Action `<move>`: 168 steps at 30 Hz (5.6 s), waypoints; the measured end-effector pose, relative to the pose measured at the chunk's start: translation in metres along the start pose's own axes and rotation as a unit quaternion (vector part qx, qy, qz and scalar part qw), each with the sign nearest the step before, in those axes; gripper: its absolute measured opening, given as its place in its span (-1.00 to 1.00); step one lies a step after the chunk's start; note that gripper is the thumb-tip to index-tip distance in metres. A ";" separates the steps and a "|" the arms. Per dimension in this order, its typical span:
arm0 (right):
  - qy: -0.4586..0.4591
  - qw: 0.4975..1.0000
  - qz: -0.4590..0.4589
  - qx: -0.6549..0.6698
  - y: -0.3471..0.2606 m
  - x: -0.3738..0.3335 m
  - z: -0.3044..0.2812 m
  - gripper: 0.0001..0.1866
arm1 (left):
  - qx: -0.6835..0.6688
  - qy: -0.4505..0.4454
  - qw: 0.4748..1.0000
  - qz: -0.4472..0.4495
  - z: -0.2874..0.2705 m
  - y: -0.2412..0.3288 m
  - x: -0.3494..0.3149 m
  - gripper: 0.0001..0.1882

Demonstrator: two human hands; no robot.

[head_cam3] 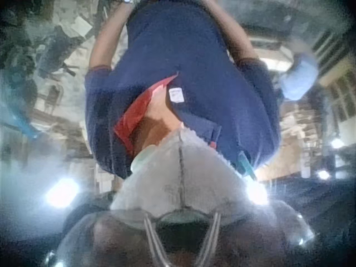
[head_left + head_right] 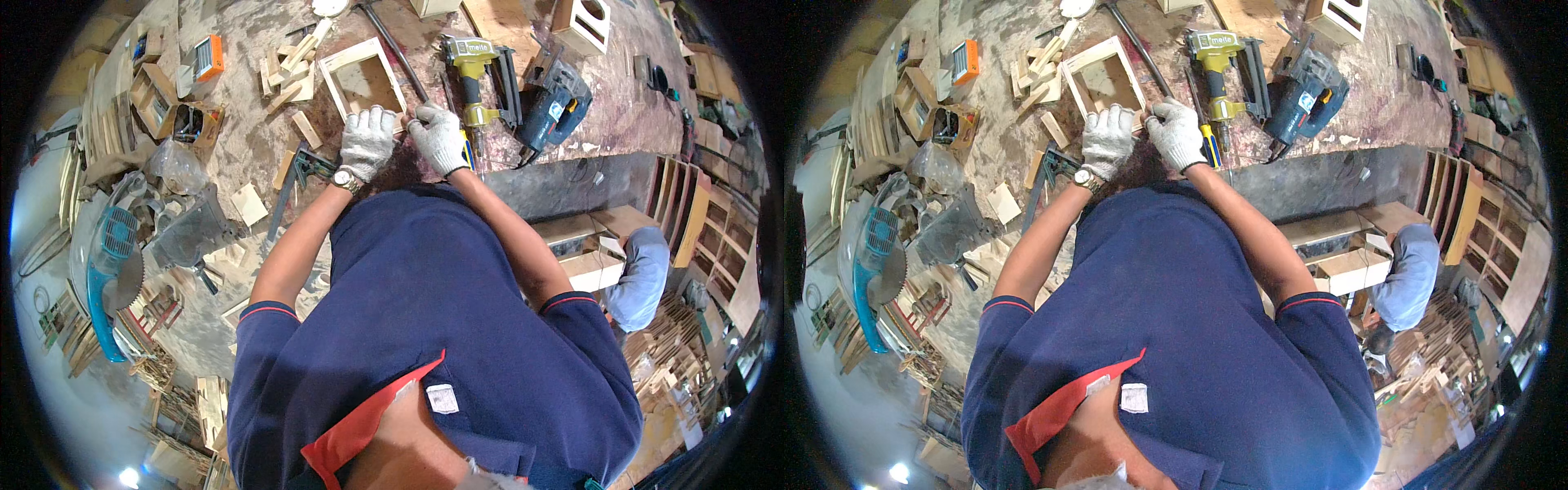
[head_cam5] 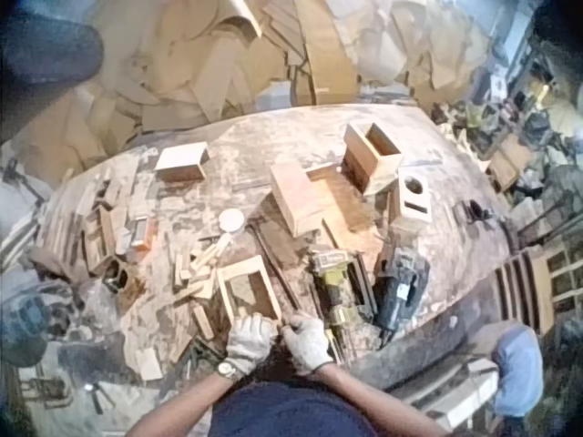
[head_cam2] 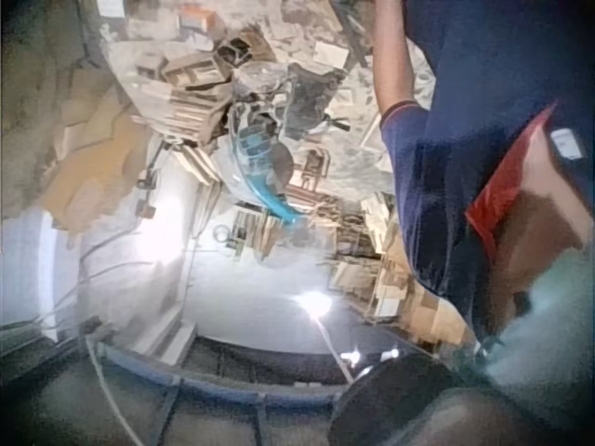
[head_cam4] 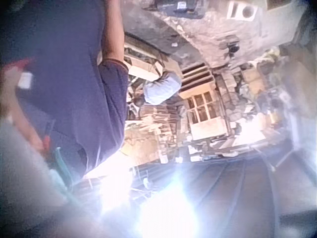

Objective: The person assembles small wooden boxes by aligning cut pieces and fastening them with a pneumatic nail gun. They repeatedly pick up pieces, position them into box frames, and drive nails to secure the joints.

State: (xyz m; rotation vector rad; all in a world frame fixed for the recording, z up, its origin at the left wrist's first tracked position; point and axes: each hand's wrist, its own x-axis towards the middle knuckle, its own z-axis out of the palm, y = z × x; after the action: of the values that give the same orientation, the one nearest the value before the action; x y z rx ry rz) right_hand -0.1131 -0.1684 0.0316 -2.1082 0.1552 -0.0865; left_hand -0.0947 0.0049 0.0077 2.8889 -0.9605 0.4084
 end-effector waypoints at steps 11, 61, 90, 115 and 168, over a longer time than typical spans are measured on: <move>0.206 0.945 0.068 -0.244 0.042 0.036 -0.052 -0.35 | 0.014 -0.031 0.999 0.011 0.003 -0.003 0.000 -0.47; -0.328 0.898 -0.040 -0.289 -0.140 0.007 -0.107 -0.52 | -0.319 0.140 0.912 -0.217 0.060 0.054 -0.057 -0.52; -0.044 0.995 0.025 -0.090 -0.067 -0.025 -0.167 -0.56 | -0.382 -0.176 0.845 -0.330 -0.032 0.037 0.043 -0.45; -0.124 0.980 0.042 -0.152 -0.041 -0.084 -0.121 -0.34 | -0.485 -0.200 0.798 -0.296 0.002 0.003 0.038 -0.25; 0.036 0.986 0.137 -0.087 -0.062 -0.100 -0.161 -0.63 | -0.309 -0.331 0.889 -0.061 -0.063 -0.040 0.034 0.21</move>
State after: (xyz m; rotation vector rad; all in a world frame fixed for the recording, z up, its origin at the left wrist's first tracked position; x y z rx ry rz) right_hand -0.2278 -0.2584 0.1676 -2.2360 0.5107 0.0162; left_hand -0.0592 0.0274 0.0782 2.4490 -0.7538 -0.8044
